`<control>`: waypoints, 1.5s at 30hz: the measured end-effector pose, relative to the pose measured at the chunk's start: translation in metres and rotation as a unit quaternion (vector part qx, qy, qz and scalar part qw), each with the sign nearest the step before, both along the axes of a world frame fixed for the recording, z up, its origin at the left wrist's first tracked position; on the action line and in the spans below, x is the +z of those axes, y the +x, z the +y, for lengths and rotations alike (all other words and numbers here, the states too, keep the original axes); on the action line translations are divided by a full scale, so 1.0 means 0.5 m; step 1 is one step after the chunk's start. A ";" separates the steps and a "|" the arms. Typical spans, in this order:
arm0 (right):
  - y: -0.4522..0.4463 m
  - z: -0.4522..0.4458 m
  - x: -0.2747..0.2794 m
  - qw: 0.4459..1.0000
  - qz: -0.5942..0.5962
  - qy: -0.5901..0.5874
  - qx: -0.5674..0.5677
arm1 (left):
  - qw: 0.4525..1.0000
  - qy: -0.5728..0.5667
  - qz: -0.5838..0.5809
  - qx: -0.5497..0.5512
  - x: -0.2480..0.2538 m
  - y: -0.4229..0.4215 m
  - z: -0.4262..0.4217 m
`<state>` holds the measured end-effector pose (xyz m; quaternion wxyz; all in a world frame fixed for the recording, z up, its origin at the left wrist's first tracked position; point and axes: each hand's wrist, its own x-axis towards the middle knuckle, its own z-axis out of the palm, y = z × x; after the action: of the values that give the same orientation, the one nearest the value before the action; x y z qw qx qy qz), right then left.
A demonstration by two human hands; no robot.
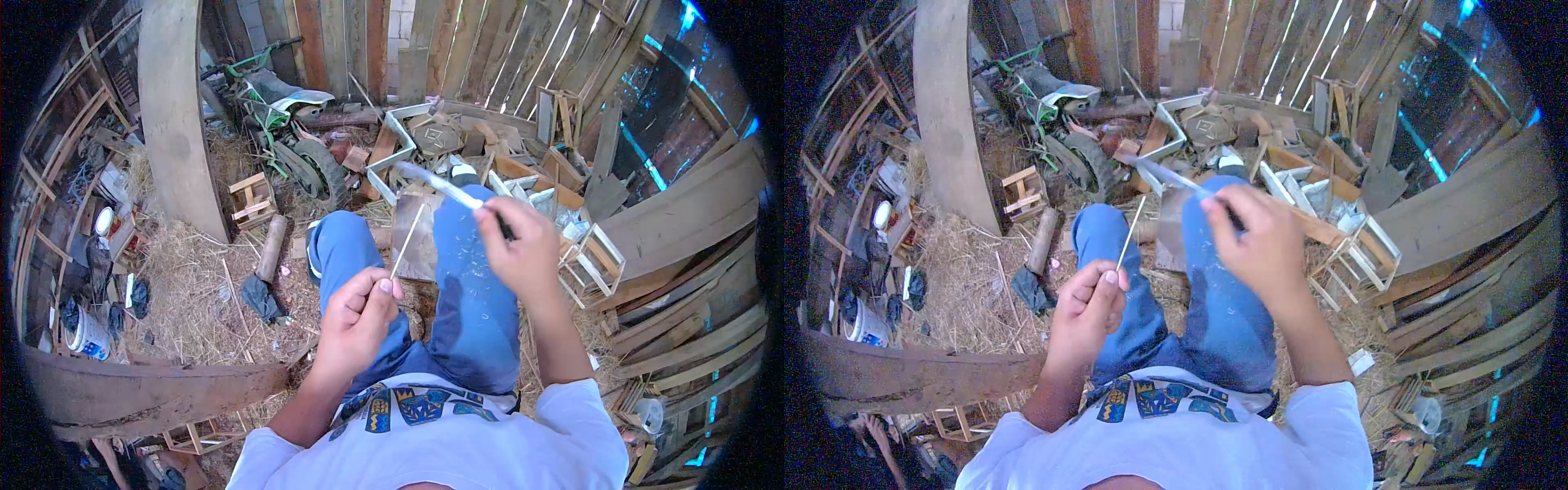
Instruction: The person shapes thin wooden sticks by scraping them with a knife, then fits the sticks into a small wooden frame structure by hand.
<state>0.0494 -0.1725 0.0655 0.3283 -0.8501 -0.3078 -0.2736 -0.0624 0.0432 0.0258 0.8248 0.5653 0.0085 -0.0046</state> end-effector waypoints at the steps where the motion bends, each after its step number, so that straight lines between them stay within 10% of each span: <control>1: -0.004 0.000 0.013 0.999 0.013 0.031 -0.018 | 1.000 -0.004 -0.006 0.000 -0.004 -0.002 0.004; 8: -0.086 0.050 0.007 0.993 0.037 -0.095 0.057 | 0.999 0.021 -0.028 0.020 0.006 -0.028 0.025; 11: -0.041 0.043 -0.004 0.998 0.026 0.027 -0.055 | 0.999 -0.016 -0.037 0.007 -0.010 -0.035 0.042; 19: -0.108 0.098 -0.005 0.965 0.247 0.055 0.069 | 0.996 0.020 -0.084 0.029 -0.037 -0.037 0.068; 36: -0.080 0.100 -0.021 0.989 0.145 -0.002 0.025 | 0.994 0.070 -0.066 0.060 0.011 -0.023 0.056; 45: -0.019 0.106 -0.045 0.974 0.107 -0.054 0.191 | 0.992 0.063 -0.045 0.097 0.017 0.026 0.043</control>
<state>0.0401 -0.1197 0.0430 0.3594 -0.8164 -0.4417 -0.0958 -0.0493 0.0645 0.0341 0.7834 0.6125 0.0263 0.1020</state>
